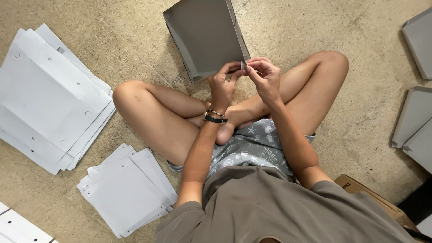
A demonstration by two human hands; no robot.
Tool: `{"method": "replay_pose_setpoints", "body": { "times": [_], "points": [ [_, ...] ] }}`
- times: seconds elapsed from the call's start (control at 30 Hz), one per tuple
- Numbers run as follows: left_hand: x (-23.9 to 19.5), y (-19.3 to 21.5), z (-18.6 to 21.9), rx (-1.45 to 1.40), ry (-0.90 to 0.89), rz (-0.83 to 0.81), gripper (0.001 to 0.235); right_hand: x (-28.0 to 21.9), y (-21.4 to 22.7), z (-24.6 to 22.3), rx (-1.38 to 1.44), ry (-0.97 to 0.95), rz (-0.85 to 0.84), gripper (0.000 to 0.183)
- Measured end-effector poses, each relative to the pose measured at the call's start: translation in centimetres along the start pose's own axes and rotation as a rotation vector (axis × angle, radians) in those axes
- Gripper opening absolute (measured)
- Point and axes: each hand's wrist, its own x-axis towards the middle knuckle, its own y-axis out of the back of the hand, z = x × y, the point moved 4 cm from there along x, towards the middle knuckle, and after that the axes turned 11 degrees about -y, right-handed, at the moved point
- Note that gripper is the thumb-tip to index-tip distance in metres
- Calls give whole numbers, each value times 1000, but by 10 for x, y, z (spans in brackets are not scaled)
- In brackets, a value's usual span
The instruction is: The person sits on the floor and assembles a white cardboard box by folding the flaps and securing the tabs. They then place the completed box aside and pick up a flat sheet of cardboard to begin folding another box.
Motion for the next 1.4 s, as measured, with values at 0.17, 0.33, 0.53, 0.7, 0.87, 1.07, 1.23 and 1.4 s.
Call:
{"method": "replay_pose_setpoints", "body": {
  "times": [0.17,0.33,0.53,0.7,0.87,1.07,1.23,1.4],
  "points": [
    [-3,-2,-3,-22,30,5,16,0,-2,5,7,34,40,13],
    [-5,-2,-7,-73,54,19,17,1,-2,6,-6,45,56,12],
    [-6,-3,-8,-102,66,-2,18,1,-3,3,-18,63,66,9],
    [-6,-4,-13,-146,82,11,20,-5,-9,-15,-168,138,61,8],
    [-1,2,-1,-182,86,82,15,-15,-16,-29,-396,346,95,18],
    [2,9,12,-216,150,125,18,-22,-25,-37,-264,389,6,27],
    [13,28,37,-138,190,84,11,-25,-37,-45,-214,369,-86,31],
    [22,57,47,-93,171,99,9,-20,-47,-37,-20,329,-190,32]
  ]
}}
